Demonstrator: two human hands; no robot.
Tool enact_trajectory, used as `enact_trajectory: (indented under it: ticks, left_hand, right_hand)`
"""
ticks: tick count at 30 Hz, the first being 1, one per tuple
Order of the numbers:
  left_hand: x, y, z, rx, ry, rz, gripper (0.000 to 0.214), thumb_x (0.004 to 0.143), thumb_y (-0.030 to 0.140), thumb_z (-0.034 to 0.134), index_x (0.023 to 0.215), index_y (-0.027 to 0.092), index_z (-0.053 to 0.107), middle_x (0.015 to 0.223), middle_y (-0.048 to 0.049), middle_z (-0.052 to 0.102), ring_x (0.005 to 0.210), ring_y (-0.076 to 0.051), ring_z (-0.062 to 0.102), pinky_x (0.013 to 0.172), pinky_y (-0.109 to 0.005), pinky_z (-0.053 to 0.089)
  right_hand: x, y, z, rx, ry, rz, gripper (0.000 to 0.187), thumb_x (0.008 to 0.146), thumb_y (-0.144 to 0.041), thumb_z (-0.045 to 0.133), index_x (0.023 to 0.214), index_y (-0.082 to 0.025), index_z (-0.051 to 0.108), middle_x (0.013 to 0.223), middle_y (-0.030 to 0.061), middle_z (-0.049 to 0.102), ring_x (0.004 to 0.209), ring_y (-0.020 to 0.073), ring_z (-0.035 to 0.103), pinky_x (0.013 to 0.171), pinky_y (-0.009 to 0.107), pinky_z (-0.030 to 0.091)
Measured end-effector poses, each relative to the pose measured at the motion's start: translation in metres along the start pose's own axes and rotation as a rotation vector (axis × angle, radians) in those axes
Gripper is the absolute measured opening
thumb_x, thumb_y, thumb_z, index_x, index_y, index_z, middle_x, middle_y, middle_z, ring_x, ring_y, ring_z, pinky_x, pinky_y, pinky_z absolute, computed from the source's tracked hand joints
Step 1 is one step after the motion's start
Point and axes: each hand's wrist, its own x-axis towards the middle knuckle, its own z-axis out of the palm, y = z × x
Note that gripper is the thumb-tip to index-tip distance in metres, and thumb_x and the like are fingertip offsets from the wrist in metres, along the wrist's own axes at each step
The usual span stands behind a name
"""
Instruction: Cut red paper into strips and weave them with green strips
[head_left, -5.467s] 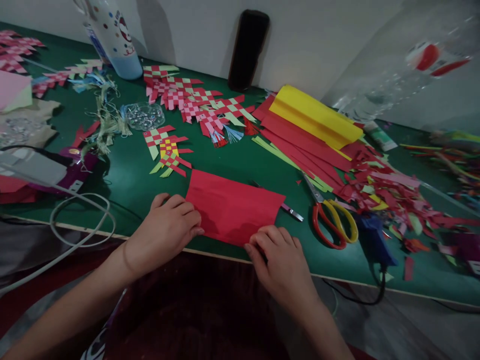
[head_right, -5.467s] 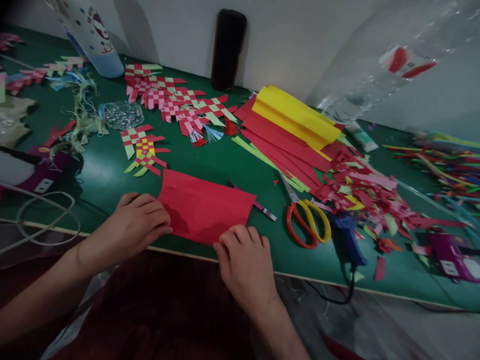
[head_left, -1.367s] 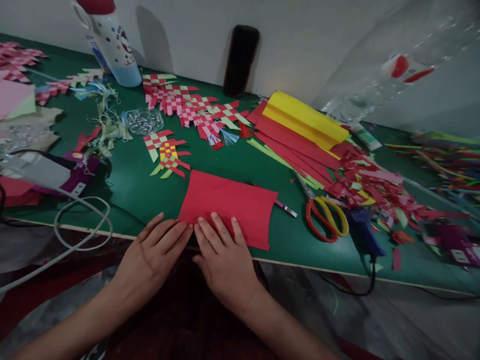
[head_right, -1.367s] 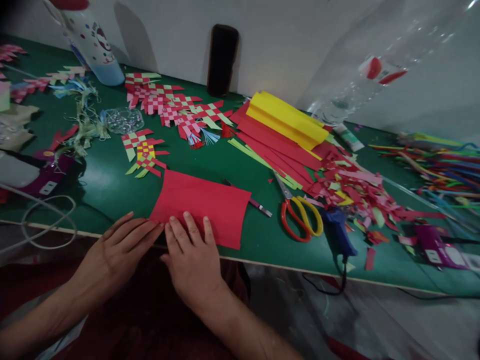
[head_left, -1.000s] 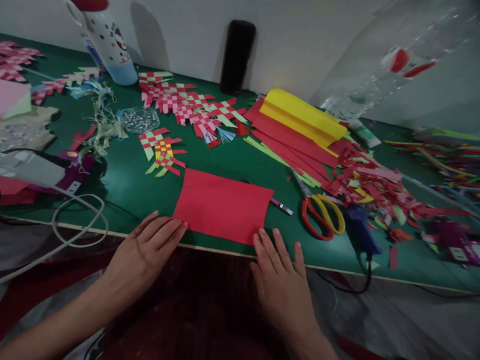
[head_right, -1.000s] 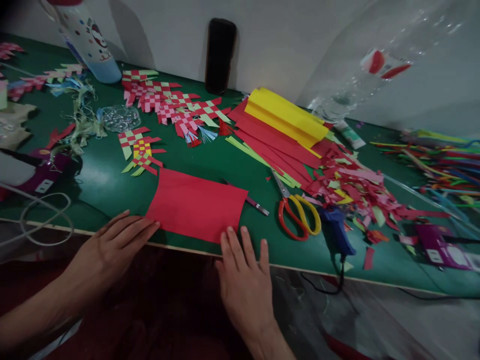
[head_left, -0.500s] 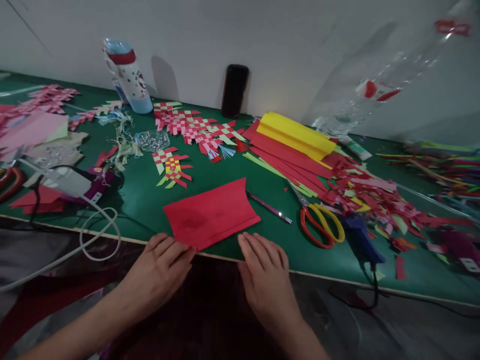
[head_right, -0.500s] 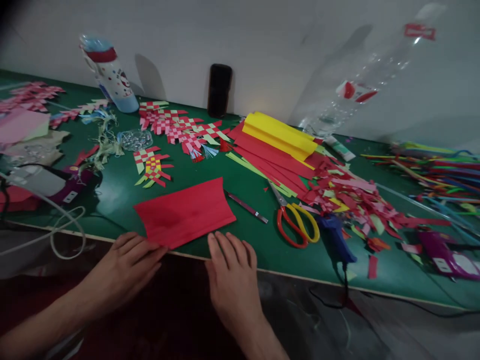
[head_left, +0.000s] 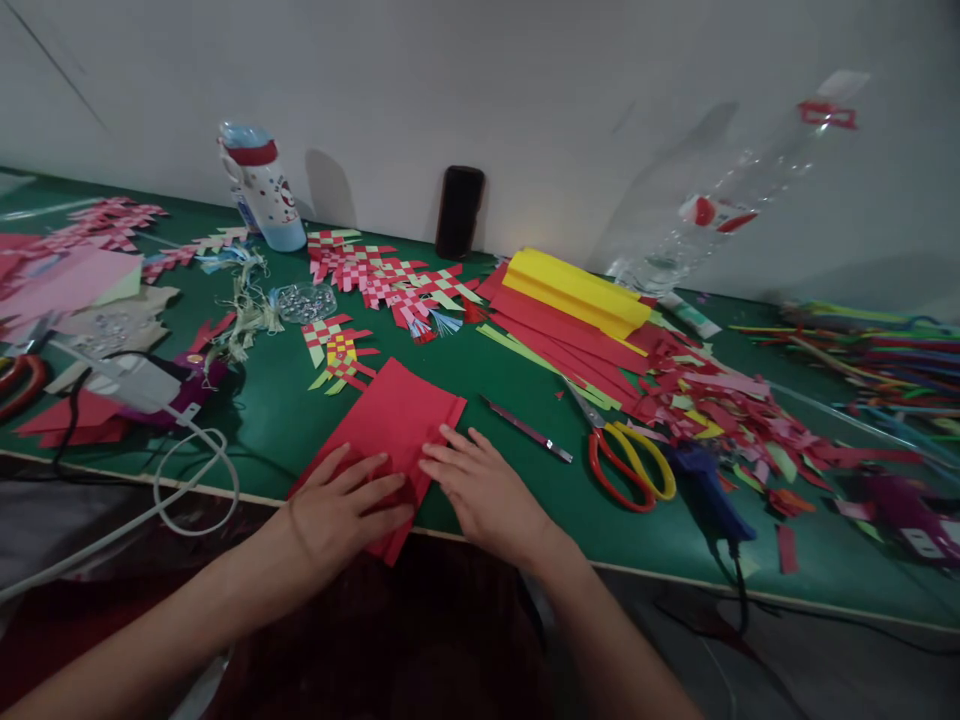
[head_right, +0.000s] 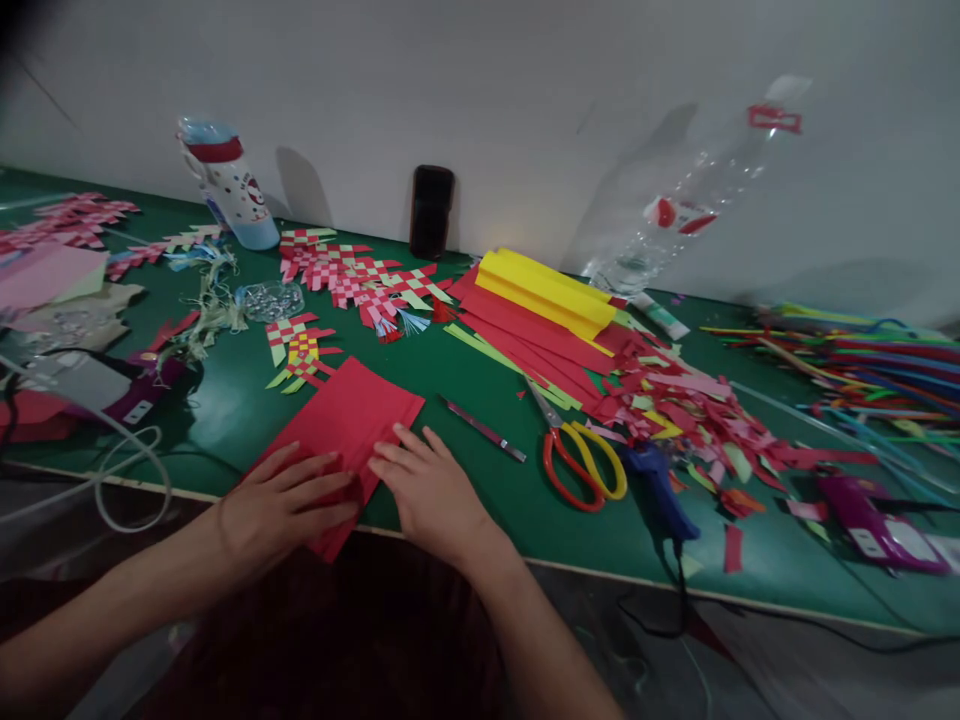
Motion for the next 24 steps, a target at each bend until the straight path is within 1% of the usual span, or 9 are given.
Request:
enact_trajectory:
  ticks: [2,5,8,11,15,19,21,22,24]
  left_hand:
    - [0.002,-0.003,0.002,0.031,-0.082,-0.022,0.032,0.088,0.040,0.065,0.119,0.045,0.063,0.127,0.0035,0.063,0.124,-0.021,0.048,0.105,-0.039,0.033]
    - [0.012,0.002,-0.005,0.050,-0.173,-0.060,0.041,0.081,0.049,0.071,0.121,0.047,0.061,0.124,0.0017,0.062,0.114,-0.024,0.051,0.094,-0.039,0.039]
    - [0.027,0.013,-0.012,0.062,-0.186,-0.088,0.047,0.080,0.049,0.072,0.125,0.042,0.060,0.118,-0.0024,0.063,0.101,-0.024,0.055,0.089,-0.041,0.042]
    - [0.040,0.024,-0.009,0.072,-0.163,-0.087,0.048,0.085,0.048,0.068,0.127,0.029,0.060,0.117,-0.0071,0.063,0.104,-0.024,0.056,0.097,-0.044,0.041]
    - [0.054,0.032,0.005,0.085,-0.025,-0.029,0.048,0.092,0.050,0.056,0.126,0.016,0.060,0.138,-0.0119,0.055,0.133,-0.027,0.043,0.115,-0.047,0.027]
    - [0.061,0.034,0.018,0.019,0.006,-0.092,0.049,0.097,0.047,0.047,0.129,0.010,0.058,0.141,-0.0131,0.054,0.137,-0.027,0.042,0.116,-0.046,0.030]
    - [0.062,0.035,0.022,-0.026,-0.002,-0.138,0.049,0.098,0.045,0.046,0.132,0.011,0.055,0.142,-0.0134,0.053,0.136,-0.026,0.043,0.116,-0.046,0.031]
    - [0.062,0.035,0.023,-0.041,-0.004,-0.152,0.050,0.098,0.044,0.046,0.134,0.011,0.053,0.143,-0.0137,0.052,0.136,-0.026,0.043,0.116,-0.046,0.031]
    - [0.061,0.036,0.023,-0.056,0.002,-0.164,0.052,0.098,0.045,0.045,0.136,0.011,0.052,0.143,-0.0143,0.052,0.136,-0.026,0.044,0.117,-0.046,0.031]
  right_hand:
    - [-0.003,0.013,-0.006,-0.015,0.129,0.053,0.037,0.096,-0.018,0.040,0.127,-0.021,0.061,0.135,0.0044,0.060,0.136,0.0202,0.042,0.113,0.042,0.033]
    - [-0.014,0.038,-0.014,-0.125,0.362,0.290,0.035,0.097,-0.024,0.042,0.124,-0.013,0.062,0.122,0.0121,0.066,0.118,0.0251,0.054,0.103,0.043,0.042]
    - [-0.023,0.060,-0.016,-0.233,0.352,0.441,0.033,0.094,-0.028,0.047,0.114,-0.010,0.065,0.108,0.0158,0.068,0.102,0.0296,0.057,0.090,0.046,0.046]
    - [-0.026,0.068,-0.014,-0.241,0.330,0.473,0.022,0.092,-0.026,0.048,0.096,-0.014,0.066,0.097,0.0130,0.068,0.092,0.0275,0.056,0.084,0.042,0.045]
    - [-0.031,0.062,-0.014,-0.237,0.350,0.530,0.019,0.094,-0.026,0.044,0.091,-0.017,0.061,0.086,0.0096,0.067,0.080,0.0243,0.059,0.072,0.035,0.044]
    - [-0.057,0.041,-0.017,-0.123,0.416,0.609,0.024,0.096,-0.031,0.043,0.111,-0.017,0.057,0.086,0.0065,0.070,0.070,0.0203,0.065,0.056,0.030,0.044]
    - [-0.074,0.027,-0.014,-0.080,0.448,0.542,0.033,0.097,-0.027,0.042,0.127,-0.016,0.052,0.100,0.0089,0.072,0.082,0.0200,0.069,0.065,0.030,0.051]
    - [-0.083,0.019,-0.012,-0.092,0.439,0.478,0.034,0.097,-0.024,0.042,0.129,-0.018,0.053,0.104,0.0093,0.071,0.087,0.0201,0.069,0.071,0.031,0.053]
    - [-0.097,0.006,-0.006,-0.084,0.359,0.396,0.037,0.096,-0.017,0.040,0.130,-0.022,0.055,0.104,0.0075,0.071,0.091,0.0185,0.068,0.079,0.031,0.054]
